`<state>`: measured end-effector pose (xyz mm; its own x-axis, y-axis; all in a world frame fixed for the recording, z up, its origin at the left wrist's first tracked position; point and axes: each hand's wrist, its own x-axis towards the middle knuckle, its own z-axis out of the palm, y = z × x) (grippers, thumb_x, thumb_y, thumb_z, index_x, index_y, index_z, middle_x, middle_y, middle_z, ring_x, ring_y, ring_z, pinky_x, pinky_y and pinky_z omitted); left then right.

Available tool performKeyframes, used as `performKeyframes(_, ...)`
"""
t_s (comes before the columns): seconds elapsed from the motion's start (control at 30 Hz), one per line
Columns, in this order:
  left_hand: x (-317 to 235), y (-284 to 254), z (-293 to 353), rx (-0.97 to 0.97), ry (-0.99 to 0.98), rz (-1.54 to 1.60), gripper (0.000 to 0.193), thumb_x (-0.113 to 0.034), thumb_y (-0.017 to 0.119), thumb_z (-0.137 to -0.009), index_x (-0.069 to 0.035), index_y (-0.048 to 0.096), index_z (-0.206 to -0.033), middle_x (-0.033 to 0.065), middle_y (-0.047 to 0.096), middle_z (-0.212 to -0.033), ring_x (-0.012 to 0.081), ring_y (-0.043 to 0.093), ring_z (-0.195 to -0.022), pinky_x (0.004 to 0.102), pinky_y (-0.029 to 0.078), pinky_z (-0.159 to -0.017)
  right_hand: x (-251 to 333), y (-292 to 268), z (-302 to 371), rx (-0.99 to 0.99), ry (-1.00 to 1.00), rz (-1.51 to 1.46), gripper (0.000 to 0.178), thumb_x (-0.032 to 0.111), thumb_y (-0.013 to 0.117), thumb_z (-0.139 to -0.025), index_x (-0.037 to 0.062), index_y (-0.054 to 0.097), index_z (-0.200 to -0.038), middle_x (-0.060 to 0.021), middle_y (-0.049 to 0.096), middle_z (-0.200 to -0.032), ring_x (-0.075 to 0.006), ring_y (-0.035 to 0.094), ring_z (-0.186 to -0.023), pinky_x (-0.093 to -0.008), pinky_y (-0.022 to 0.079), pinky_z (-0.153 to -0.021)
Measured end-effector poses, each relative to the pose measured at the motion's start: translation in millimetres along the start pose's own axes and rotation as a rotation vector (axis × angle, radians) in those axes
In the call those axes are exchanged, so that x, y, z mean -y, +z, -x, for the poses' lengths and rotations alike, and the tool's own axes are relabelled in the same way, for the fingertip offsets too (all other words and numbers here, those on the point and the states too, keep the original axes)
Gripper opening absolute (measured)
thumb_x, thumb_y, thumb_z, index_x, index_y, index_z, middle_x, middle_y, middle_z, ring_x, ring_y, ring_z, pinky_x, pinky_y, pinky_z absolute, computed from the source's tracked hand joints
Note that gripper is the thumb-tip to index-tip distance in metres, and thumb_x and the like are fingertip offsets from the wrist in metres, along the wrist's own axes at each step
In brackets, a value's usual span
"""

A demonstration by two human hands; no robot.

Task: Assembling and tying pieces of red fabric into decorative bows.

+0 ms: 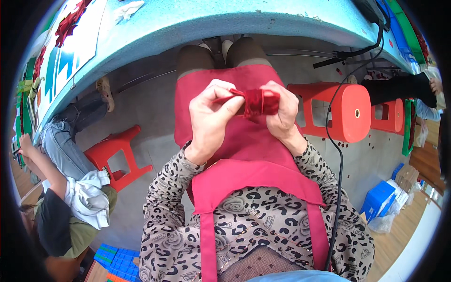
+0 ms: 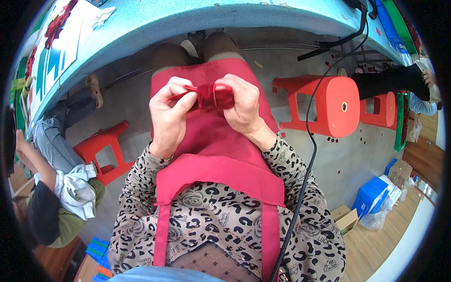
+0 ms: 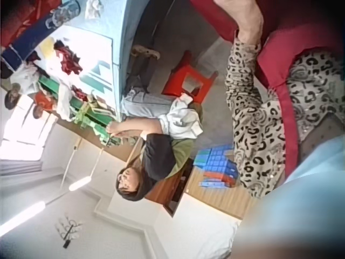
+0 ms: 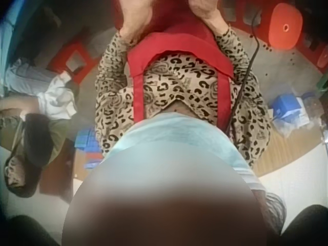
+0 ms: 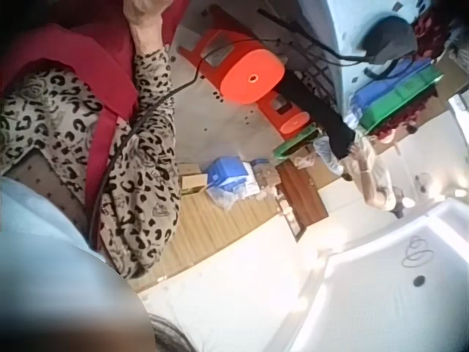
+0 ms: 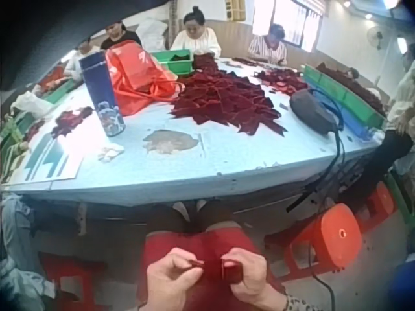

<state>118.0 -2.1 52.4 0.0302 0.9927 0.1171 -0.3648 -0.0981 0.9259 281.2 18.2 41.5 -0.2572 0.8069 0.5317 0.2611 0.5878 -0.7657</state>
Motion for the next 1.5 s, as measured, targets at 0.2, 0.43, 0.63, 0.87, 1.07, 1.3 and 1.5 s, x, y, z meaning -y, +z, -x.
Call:
performKeyframes(0.2,-2.5,4.6,-13.7,-0.125,-0.295,0.279,0.007,0.003,0.064,-0.081,0.002,0.058,-0.078,0.0045,0.058,-0.088,0.0106,0.056,-0.083,0.024,0.047,-0.074,-4.2,3.9,-3.3,-0.192,0.137,0.16,0.009,0.0,0.059,-0.077,0.0,0.058,-0.086,-0.0121,0.06,-0.072,-0.0269,0.06,-0.063,-0.0312,0.047,-0.059)
performKeyframes(0.43,0.5,9.2,-19.5,-0.073,0.317,-0.452,0.008,0.003,0.065,-0.08,0.001,0.058,-0.077,0.0044,0.058,-0.088,0.0096,0.055,-0.079,0.0227,0.047,-0.07,-6.4,4.1,-3.8,-0.155,0.313,-0.128,0.007,0.002,0.055,-0.086,-0.0017,0.059,-0.091,-0.0074,0.064,-0.08,-0.012,0.061,-0.071,-0.0241,0.048,-0.065)
performKeyframes(0.63,1.6,11.0,-24.6,-0.113,0.24,-0.435,0.012,0.004,0.066,-0.077,0.0,0.055,-0.077,0.0077,0.057,-0.085,0.0121,0.055,-0.07,0.0236,0.046,-0.061,-10.2,8.7,2.6,-0.214,0.363,-0.406,0.012,0.002,0.052,-0.089,-0.0008,0.062,-0.094,-0.0046,0.067,-0.085,-0.0103,0.061,-0.075,-0.0238,0.049,-0.069)
performKeyframes(0.87,7.6,14.7,-30.7,-0.132,0.476,-0.618,0.013,0.005,0.066,-0.077,0.001,0.054,-0.077,0.0061,0.057,-0.083,0.0116,0.053,-0.065,0.0239,0.045,-0.058,-20.6,14.5,4.9,-0.275,0.524,-1.003,0.017,0.009,0.05,-0.093,0.001,0.064,-0.1,-0.0041,0.066,-0.094,-0.0091,0.062,-0.082,-0.0234,0.049,-0.077)
performKeyframes(1.07,9.7,2.5,-38.0,-0.126,0.208,-0.455,0.007,0.002,0.066,-0.08,0.001,0.059,-0.08,0.002,0.059,-0.085,0.0072,0.054,-0.072,0.0215,0.046,-0.066,-26.6,12.2,-7.3,-0.177,0.547,-0.775,0.019,0.012,0.051,-0.093,0.0,0.063,-0.101,-0.0049,0.067,-0.093,-0.0097,0.062,-0.082,-0.0242,0.05,-0.075)
performKeyframes(1.3,17.9,-1.8,-44.2,-0.071,-0.271,0.167,0.005,0.002,0.066,-0.08,0.0,0.063,-0.083,0.0002,0.06,-0.084,0.006,0.054,-0.076,0.0208,0.045,-0.071,-33.2,1.4,-10.6,-0.144,0.676,-0.91,0.021,0.014,0.051,-0.094,-0.0008,0.063,-0.103,-0.0054,0.067,-0.093,-0.0099,0.062,-0.081,-0.0242,0.05,-0.074)
performKeyframes(1.5,18.0,-12.3,-44.2,-0.077,-0.274,0.226,0.004,0.002,0.066,-0.081,-0.001,0.063,-0.08,0.0003,0.06,-0.083,0.0059,0.055,-0.076,0.0202,0.045,-0.073,-33.6,11.3,-12.9,-0.143,0.601,-0.678,0.021,0.014,0.05,-0.094,-0.0008,0.063,-0.102,-0.0051,0.066,-0.092,-0.0089,0.061,-0.081,-0.023,0.049,-0.074)
